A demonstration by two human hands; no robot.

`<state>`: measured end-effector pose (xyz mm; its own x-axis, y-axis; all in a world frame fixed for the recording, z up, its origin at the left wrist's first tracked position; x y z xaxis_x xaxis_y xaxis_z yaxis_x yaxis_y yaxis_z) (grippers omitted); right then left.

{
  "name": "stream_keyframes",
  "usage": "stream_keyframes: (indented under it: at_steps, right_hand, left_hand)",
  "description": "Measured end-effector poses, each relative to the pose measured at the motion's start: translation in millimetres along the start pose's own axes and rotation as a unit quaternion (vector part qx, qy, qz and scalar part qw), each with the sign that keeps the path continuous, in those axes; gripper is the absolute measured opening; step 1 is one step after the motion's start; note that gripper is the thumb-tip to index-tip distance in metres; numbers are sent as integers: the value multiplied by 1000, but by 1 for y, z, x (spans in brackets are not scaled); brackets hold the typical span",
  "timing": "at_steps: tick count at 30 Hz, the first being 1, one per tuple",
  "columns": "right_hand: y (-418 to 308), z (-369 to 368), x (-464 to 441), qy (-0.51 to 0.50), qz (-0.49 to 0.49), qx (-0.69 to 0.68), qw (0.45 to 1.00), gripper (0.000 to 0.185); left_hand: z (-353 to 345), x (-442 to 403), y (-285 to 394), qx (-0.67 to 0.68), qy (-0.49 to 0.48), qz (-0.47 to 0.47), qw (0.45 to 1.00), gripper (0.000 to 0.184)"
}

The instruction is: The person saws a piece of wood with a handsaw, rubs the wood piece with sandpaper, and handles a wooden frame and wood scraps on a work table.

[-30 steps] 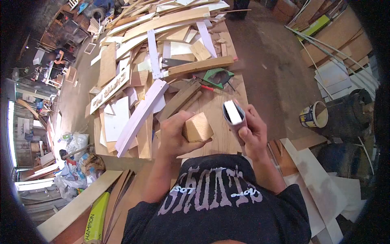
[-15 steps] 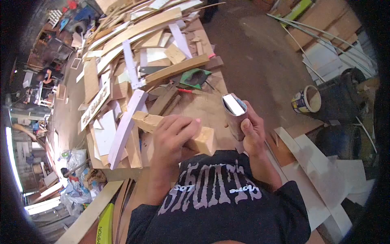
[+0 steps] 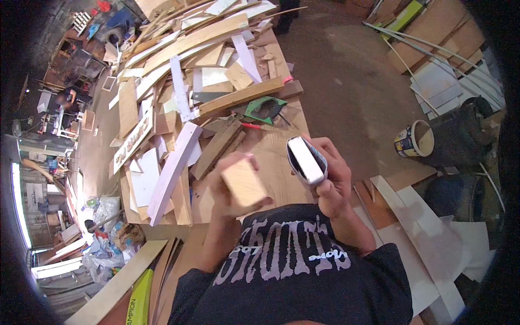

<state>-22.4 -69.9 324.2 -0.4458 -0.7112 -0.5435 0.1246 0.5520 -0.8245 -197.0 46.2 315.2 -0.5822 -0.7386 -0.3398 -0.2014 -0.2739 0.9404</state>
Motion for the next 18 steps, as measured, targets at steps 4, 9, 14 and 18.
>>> stream_keyframes:
  at_steps: [4,9,14,18]
  right_hand:
    - [-25,-28,2,-25,160,100,982,86]
    - [-23,-59,-34,-39,185,103,977,67]
    - [-9,-59,-29,-14,154,68,986,61]
    - [-5,-61,-49,-17,129,103,986,57]
  left_hand:
    - [-5,-8,7,40,23,19,999,100]
    - [-8,8,-36,143,45,167,974,97]
    - [-6,1,-20,31,-27,122,992,91]
    - [-17,4,-11,83,1,155,984,88]
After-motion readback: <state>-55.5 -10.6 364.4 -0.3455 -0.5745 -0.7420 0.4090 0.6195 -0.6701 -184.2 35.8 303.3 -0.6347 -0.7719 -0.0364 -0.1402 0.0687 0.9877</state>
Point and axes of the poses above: each hand's wrist, its own x-axis away from the middle knuckle, its own z-axis out of the back of the hand, y = z × x, the point moved 9 cm from there along -x, towards the middle knuckle, and after that the axes turned 13 degrees about z, right-handed, at the moved point
